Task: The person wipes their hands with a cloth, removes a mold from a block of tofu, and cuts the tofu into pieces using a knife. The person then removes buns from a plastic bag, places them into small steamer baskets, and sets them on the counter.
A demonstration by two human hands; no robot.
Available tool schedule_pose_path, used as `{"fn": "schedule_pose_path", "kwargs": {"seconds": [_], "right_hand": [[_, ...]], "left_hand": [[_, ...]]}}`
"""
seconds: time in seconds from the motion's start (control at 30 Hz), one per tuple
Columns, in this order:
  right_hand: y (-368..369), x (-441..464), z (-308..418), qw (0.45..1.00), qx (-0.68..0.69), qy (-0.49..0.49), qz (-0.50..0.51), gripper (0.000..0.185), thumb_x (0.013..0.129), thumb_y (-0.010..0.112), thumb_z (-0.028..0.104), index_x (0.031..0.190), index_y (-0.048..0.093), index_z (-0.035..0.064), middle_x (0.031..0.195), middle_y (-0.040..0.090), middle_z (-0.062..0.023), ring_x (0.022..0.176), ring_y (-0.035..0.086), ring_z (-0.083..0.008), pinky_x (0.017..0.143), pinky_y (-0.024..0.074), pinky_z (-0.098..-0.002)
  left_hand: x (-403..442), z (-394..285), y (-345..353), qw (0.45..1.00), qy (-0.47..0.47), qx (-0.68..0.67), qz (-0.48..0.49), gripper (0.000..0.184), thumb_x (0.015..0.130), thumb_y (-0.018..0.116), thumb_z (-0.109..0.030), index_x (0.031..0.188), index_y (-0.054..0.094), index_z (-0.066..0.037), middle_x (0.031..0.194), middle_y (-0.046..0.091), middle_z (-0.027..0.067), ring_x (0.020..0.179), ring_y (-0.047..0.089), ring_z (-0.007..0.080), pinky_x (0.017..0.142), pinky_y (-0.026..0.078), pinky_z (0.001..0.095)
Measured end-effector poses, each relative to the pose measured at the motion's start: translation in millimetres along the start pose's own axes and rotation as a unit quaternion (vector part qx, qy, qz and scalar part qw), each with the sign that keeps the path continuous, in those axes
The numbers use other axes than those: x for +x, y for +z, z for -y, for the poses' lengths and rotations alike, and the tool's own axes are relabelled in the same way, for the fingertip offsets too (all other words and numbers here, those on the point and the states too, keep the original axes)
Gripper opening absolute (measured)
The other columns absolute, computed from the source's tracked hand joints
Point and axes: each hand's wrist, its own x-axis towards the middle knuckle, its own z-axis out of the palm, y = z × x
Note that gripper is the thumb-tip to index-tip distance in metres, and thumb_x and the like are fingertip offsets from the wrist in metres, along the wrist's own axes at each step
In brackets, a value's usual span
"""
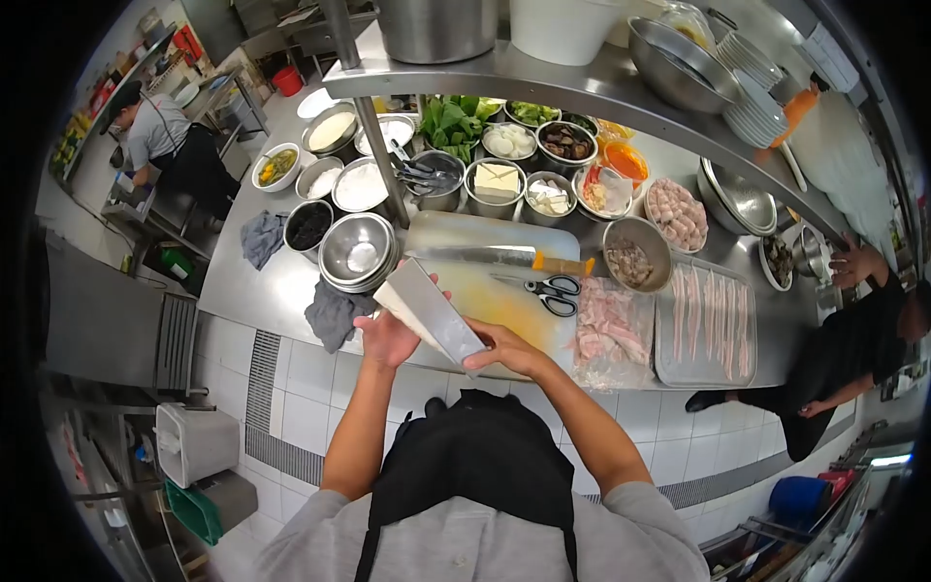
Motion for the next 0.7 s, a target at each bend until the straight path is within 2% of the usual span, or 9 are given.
{"fn": "schedule_pose_path", "kwargs": {"seconds": [0.07,0.1,0.2,0.23,0.37,0.47,0.53,0.63,0.7], "right_hand": [[-6.2,-0.3,-12.3,0.997,0.060,0.020,0.041,0.091,0.072,0.081,0.031,0.149,0.040,0.0052,0.142,0.049,-0.0125,0.131,0.044,-0.0245,0.112,0.0292,-0.0355],[-6.4,0.2,-18.3,0.996,0.069,0.020,0.048,0.088,0.073,0.079,0.034,0.146,0.043,0.0011,0.141,0.050,-0.0135,0.131,0.044,-0.0247,0.111,0.0295,-0.0357],[-5.9,-0.7,-31.3,0.990,0.123,0.034,0.067,0.086,0.073,0.079,0.031,0.145,0.045,-0.0001,0.139,0.052,-0.0136,0.128,0.046,-0.0244,0.110,0.0313,-0.0357],[-5.9,-1.5,-37.5,0.985,0.154,0.041,0.067,0.085,0.073,0.079,0.029,0.144,0.044,-0.0025,0.137,0.053,-0.0135,0.126,0.047,-0.0235,0.108,0.0328,-0.0354],[-6.2,-3.9,-45.6,0.977,0.192,0.048,0.073,0.086,0.073,0.079,0.028,0.144,0.043,-0.0038,0.137,0.053,-0.0136,0.126,0.048,-0.0238,0.108,0.0338,-0.0360],[-4.8,-7.0,-45.8,0.971,0.226,0.060,0.053,0.084,0.074,0.078,0.027,0.144,0.042,-0.0039,0.136,0.054,-0.0138,0.124,0.051,-0.0244,0.108,0.0344,-0.0367],[-2.4,-11.9,-43.3,0.965,0.256,0.037,0.031,0.078,0.083,0.072,0.034,0.145,0.040,-0.0020,0.130,0.057,-0.0138,0.121,0.053,-0.0243,0.102,0.0412,-0.0386],[-1.7,-22.5,-35.9,0.953,0.298,-0.003,0.055,0.075,0.092,0.062,0.045,0.147,0.036,0.0017,0.127,0.058,-0.0127,0.117,0.055,-0.0221,0.091,0.0483,-0.0383],[0.0,-24.3,-34.2,0.956,0.285,-0.038,0.060,0.076,0.094,0.058,0.050,0.149,0.033,0.0041,0.127,0.057,-0.0119,0.115,0.056,-0.0209,0.086,0.0502,-0.0374]], "left_hand": [[2.4,1.7,-8.3,0.999,0.006,0.003,-0.043,0.130,0.052,0.077,-0.076,0.156,0.020,-0.023,0.139,0.051,0.0101,0.127,0.052,0.0348,0.110,0.040,0.0540],[3.6,2.5,-10.9,0.999,0.001,-0.001,-0.040,0.126,0.056,0.078,-0.073,0.156,0.018,-0.024,0.127,0.058,0.0083,0.119,0.058,0.0323,0.107,0.043,0.0575],[2.7,14.2,-14.3,0.998,0.023,-0.016,-0.061,0.122,0.059,0.079,-0.071,0.155,0.020,-0.025,0.120,0.061,0.0080,0.112,0.061,0.0308,0.103,0.044,0.0612],[1.4,18.2,-16.7,0.997,0.035,-0.022,-0.067,0.114,0.062,0.079,-0.068,0.153,0.023,-0.025,0.119,0.061,0.0090,0.110,0.062,0.0308,0.101,0.045,0.0624],[-1.4,21.0,-19.6,0.996,0.037,0.002,-0.080,0.110,0.065,0.078,-0.067,0.152,0.025,-0.025,0.120,0.060,0.0106,0.108,0.062,0.0306,0.101,0.046,0.0625],[-0.9,25.3,-19.5,0.996,0.050,0.001,-0.078,0.099,0.072,0.074,-0.065,0.149,0.030,-0.023,0.120,0.060,0.0125,0.109,0.061,0.0316,0.100,0.048,0.0587],[-1.4,28.1,-12.0,0.978,0.052,0.015,-0.202,0.087,0.079,0.067,-0.066,0.143,0.039,-0.016,0.120,0.060,0.0143,0.111,0.060,0.0327,0.098,0.049,0.0522],[3.6,36.1,-20.9,0.956,0.036,-0.031,-0.289,0.078,0.085,0.059,-0.067,0.136,0.046,-0.010,0.120,0.059,0.0164,0.113,0.058,0.0332,0.097,0.050,0.0476],[4.2,30.2,-12.8,0.950,0.033,-0.049,-0.307,0.076,0.088,0.057,-0.065,0.138,0.044,-0.009,0.124,0.058,0.0156,0.114,0.058,0.0320,0.097,0.049,0.0468]]}}
